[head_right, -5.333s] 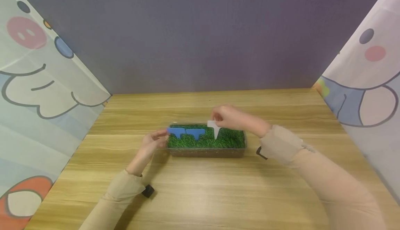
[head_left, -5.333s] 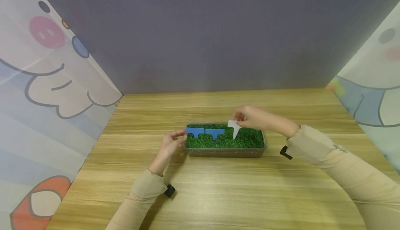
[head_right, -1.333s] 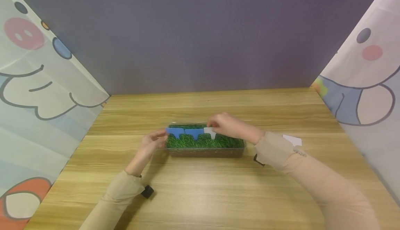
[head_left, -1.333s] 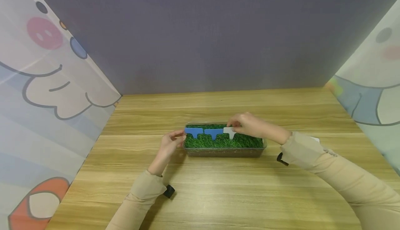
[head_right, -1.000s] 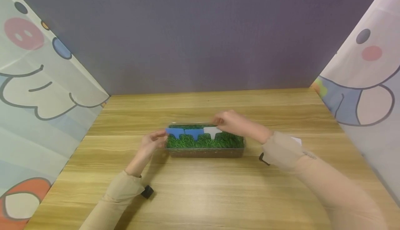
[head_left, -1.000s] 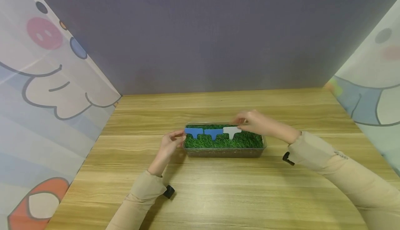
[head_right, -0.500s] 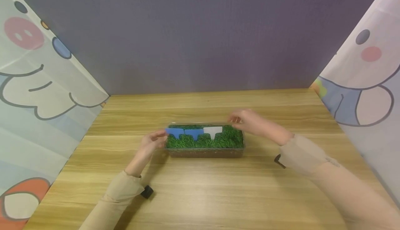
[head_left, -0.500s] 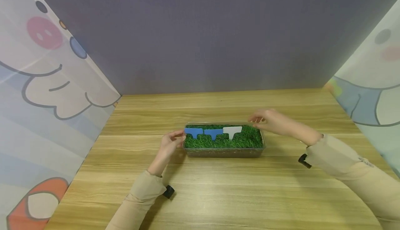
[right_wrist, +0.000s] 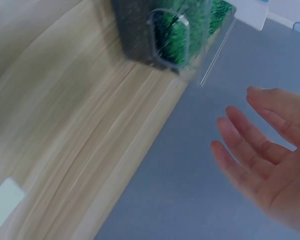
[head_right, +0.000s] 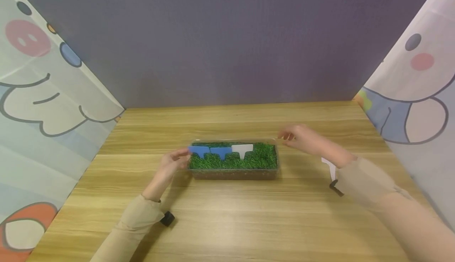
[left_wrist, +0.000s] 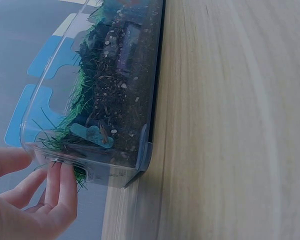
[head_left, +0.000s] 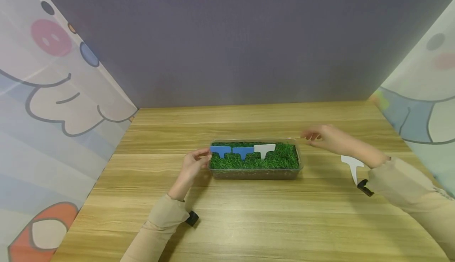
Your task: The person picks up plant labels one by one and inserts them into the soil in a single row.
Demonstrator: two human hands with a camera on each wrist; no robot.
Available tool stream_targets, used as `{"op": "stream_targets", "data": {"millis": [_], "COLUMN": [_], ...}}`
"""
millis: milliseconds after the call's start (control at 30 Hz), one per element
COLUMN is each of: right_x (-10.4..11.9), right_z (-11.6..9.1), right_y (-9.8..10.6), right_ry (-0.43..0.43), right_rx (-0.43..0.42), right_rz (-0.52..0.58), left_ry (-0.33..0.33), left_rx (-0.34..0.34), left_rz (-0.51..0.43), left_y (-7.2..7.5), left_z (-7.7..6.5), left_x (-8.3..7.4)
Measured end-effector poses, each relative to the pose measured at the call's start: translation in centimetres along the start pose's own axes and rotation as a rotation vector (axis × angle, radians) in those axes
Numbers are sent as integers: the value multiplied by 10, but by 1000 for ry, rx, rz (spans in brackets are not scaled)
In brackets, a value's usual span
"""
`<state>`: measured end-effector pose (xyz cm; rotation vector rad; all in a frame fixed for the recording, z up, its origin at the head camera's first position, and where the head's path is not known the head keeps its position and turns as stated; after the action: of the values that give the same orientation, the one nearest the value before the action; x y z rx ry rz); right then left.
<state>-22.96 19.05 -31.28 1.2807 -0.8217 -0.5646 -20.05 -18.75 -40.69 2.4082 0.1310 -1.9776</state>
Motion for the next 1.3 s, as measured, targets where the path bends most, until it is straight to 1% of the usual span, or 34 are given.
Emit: {"op": "stream_targets", "data": {"millis": [300,533,767,1033,1167,1300], "right_x": [-18,-31,-41,-53,-60,-66], "right_z": [-16,-29,-40,-51,-57,-64], "right_y": [0,-2,-5,-9,-11,-14], "right_ry": [-32,-12,-44,-62,-65,-46], "right_rx": [14,20,64,71,76,80], "right_rz": [5,-13,-17,-36,-66,-114], "left_ry": [-1,-11,-12,-13,-11,-13], "left_rx": [-6,1,8,2,-4,-7], "left_rz": [6,8,7,17,17,12], "left_y": [0,-1,-1,-1,-1,-1], "left_z": [0,1,1,0,0,1], "left_x": [-1,-1,-1,-2,-1,0]}}
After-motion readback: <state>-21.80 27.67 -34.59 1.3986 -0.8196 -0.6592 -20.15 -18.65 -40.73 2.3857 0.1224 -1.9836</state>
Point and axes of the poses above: each hand's wrist, its own z-axis towards the middle knuckle, its own y-axis out of the back of the hand, x = y × z, the point moved 1 cm from there along z, towards the middle knuckle, and after that the axes turned 13 degrees about -z, right-handed, at the moved point
